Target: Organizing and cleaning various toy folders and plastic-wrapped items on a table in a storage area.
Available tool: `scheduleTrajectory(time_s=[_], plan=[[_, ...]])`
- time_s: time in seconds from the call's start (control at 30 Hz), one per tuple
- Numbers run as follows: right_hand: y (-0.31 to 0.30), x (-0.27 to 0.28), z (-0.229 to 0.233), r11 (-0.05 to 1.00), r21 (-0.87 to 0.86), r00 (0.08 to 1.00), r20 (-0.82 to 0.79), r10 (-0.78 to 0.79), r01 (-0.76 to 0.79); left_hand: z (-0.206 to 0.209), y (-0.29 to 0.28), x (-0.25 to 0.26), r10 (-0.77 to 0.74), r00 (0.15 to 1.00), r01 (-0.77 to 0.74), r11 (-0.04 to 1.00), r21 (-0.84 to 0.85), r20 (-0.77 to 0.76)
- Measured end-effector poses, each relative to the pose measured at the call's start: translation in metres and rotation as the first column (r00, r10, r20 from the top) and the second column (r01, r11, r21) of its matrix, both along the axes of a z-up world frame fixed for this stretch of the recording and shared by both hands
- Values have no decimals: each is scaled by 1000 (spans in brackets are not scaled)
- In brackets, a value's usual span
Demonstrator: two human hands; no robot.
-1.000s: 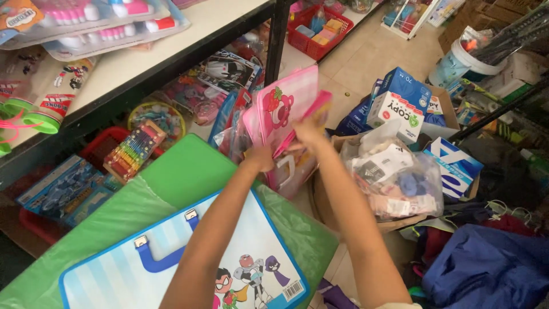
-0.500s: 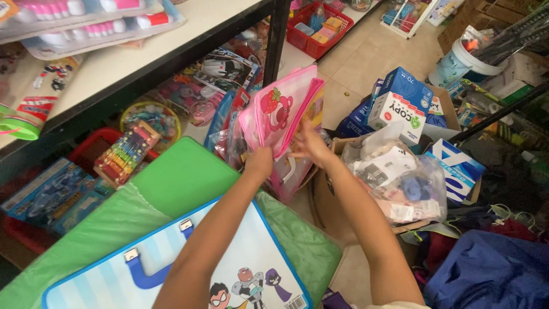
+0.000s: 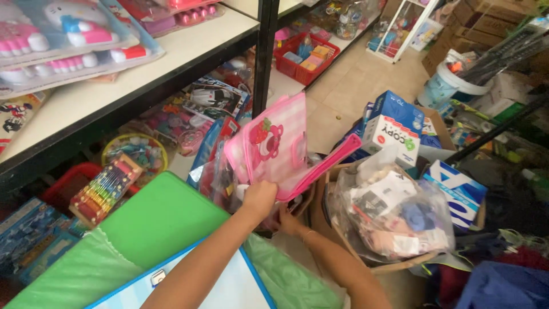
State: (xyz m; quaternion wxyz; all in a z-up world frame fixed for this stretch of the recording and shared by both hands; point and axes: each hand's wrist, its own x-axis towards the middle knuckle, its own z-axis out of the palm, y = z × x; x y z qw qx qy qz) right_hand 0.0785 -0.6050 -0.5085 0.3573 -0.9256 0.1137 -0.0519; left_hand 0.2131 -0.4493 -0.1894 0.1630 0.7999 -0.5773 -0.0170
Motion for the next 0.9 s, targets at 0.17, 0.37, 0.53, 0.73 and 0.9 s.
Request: scheduleTrajectory(time_s=[0.17, 0.37, 0.53, 0.73, 0.9], plan=[[46, -1, 107, 953, -11, 926, -233, -298, 304, 99, 14, 0, 114, 963, -123, 992, -22, -244], [57, -14, 110, 937, -121, 884, -312, -348, 327, 121, -10, 7, 1, 993, -21, 986, -164, -120], [67, -13, 153, 953, -102, 878, -371, -303, 286, 98, -17, 20, -43, 998, 44, 999, -14, 37], [57, -9, 112, 962, -183, 896, -361, -257, 202, 70, -37, 47, 26, 1000, -26, 1000, 6, 16], [51, 2, 98, 931, -296, 868, -380, -320, 213, 29, -57, 91, 288, 930, -300, 954, 18, 228]])
